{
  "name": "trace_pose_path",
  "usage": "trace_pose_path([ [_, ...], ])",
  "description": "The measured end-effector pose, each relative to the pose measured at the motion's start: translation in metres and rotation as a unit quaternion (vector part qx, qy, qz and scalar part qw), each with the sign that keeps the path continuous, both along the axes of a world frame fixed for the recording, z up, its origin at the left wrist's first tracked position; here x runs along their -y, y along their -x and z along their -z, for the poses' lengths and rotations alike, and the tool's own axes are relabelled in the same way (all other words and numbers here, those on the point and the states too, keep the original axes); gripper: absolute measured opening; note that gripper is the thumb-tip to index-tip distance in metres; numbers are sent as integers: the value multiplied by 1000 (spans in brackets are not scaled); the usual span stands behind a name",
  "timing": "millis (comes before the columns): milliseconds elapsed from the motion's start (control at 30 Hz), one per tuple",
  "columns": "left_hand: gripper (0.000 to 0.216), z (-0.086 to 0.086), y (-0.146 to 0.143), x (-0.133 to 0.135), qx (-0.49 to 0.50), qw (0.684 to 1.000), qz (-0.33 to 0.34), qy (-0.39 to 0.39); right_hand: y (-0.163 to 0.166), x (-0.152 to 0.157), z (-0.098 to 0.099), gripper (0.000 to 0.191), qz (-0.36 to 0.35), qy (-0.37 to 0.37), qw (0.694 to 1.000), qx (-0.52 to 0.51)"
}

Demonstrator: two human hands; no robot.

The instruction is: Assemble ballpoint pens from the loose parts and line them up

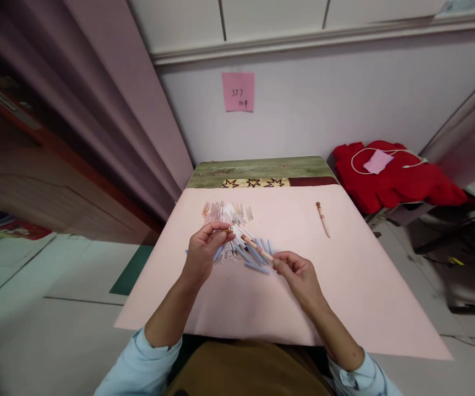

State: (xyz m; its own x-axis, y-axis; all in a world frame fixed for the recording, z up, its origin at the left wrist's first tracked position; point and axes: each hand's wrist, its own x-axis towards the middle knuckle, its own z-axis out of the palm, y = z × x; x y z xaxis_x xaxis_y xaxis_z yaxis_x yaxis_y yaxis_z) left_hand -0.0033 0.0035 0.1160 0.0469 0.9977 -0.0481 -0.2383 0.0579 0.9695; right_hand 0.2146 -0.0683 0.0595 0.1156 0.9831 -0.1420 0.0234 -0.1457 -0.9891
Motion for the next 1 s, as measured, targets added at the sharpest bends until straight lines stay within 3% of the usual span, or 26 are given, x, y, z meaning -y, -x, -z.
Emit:
trace_pose_path([
  [400, 24, -4, -9, -6, -12, 999, 40, -11, -5, 1, -11, 27, 10, -17, 1000, -9],
  [1000, 24, -7, -6, 1, -17, 999, 45, -7, -4, 6, -14, 28, 3, -9, 1000, -4],
])
